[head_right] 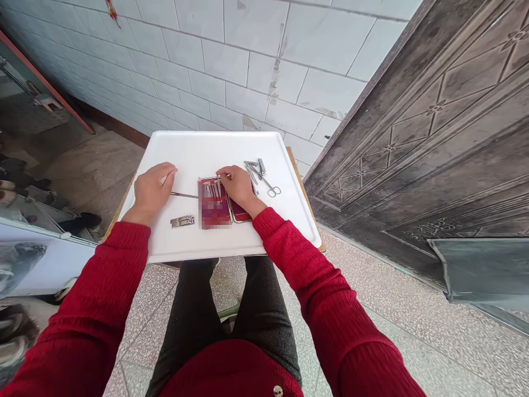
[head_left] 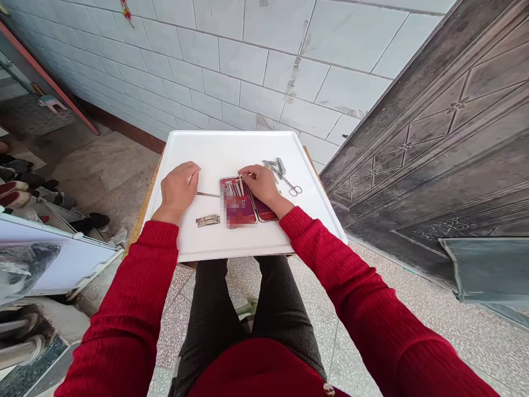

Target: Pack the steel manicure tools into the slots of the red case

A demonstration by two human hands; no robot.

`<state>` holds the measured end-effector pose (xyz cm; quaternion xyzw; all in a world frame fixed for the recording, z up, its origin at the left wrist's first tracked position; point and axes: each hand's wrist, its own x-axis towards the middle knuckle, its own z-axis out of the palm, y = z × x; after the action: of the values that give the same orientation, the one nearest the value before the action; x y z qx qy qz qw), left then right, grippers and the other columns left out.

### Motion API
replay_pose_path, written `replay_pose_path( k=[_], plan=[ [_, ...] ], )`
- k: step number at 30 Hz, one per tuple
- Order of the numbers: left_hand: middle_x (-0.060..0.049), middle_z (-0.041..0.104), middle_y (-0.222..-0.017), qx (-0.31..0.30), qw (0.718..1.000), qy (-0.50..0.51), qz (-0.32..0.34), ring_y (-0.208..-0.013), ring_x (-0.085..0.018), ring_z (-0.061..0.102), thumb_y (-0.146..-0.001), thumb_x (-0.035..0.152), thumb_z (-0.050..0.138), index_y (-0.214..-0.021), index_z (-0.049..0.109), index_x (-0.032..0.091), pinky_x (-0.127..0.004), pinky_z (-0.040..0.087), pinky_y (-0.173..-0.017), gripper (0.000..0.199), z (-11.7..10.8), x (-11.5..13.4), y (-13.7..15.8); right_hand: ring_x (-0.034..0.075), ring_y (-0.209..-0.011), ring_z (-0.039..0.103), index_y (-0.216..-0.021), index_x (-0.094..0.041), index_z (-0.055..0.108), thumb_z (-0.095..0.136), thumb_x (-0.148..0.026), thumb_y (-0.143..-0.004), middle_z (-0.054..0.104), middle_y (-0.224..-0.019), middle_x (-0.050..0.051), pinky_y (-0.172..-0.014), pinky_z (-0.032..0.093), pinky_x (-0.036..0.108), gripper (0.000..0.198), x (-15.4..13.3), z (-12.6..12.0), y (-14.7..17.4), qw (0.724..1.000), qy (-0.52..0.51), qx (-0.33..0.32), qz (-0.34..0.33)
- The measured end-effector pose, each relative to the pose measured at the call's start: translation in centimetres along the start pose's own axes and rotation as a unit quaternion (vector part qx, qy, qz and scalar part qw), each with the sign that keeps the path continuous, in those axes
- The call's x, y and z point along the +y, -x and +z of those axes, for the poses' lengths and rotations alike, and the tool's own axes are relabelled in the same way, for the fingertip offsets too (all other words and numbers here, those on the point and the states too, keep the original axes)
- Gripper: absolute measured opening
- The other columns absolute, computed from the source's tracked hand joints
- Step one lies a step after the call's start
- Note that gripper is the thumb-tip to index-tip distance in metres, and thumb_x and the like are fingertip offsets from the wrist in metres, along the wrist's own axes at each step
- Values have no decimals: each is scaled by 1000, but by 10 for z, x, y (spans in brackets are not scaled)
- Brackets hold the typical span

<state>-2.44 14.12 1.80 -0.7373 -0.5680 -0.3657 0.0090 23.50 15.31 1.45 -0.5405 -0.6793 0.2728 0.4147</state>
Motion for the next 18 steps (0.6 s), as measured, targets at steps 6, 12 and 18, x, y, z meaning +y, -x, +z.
replay_pose_path(
  k=[6, 12, 18],
  plan=[
    [-4, 78, -125, 6, 1000, -8, 2, -122, -26, 71, -101, 32, 47, -110, 78, 24, -41, 55, -107, 34, -1, 1, 0, 21, -99, 70, -92, -20, 82, 51, -9, -90, 78, -108, 6, -95, 56, 38, 32, -1, 1, 4, 999, 33, -2, -19],
    [-3, 79, -125, 9, 1000, -5, 2, -121, -25, 71, -101, 33, 46, -110, 78, 24, -39, 56, -106, 34, -1, 1, 0, 21, -100, 69, -91, -21, 81, 48, -6, -90, 76, -105, 5, -95, 54, 37, 36, -2, 0, 8, 997, 66, -9, -38],
    [-4, 78, -126, 10, 1000, 1, 3, -122, -27, 71, -101, 31, 47, -110, 78, 25, -42, 56, -106, 33, -1, 0, 0, 21, -102, 68, -90, -20, 81, 47, -4, -89, 75, -105, 6, -97, 52, 37, 37, -5, 1, 9, 995, 89, -18, -37]
  ],
)
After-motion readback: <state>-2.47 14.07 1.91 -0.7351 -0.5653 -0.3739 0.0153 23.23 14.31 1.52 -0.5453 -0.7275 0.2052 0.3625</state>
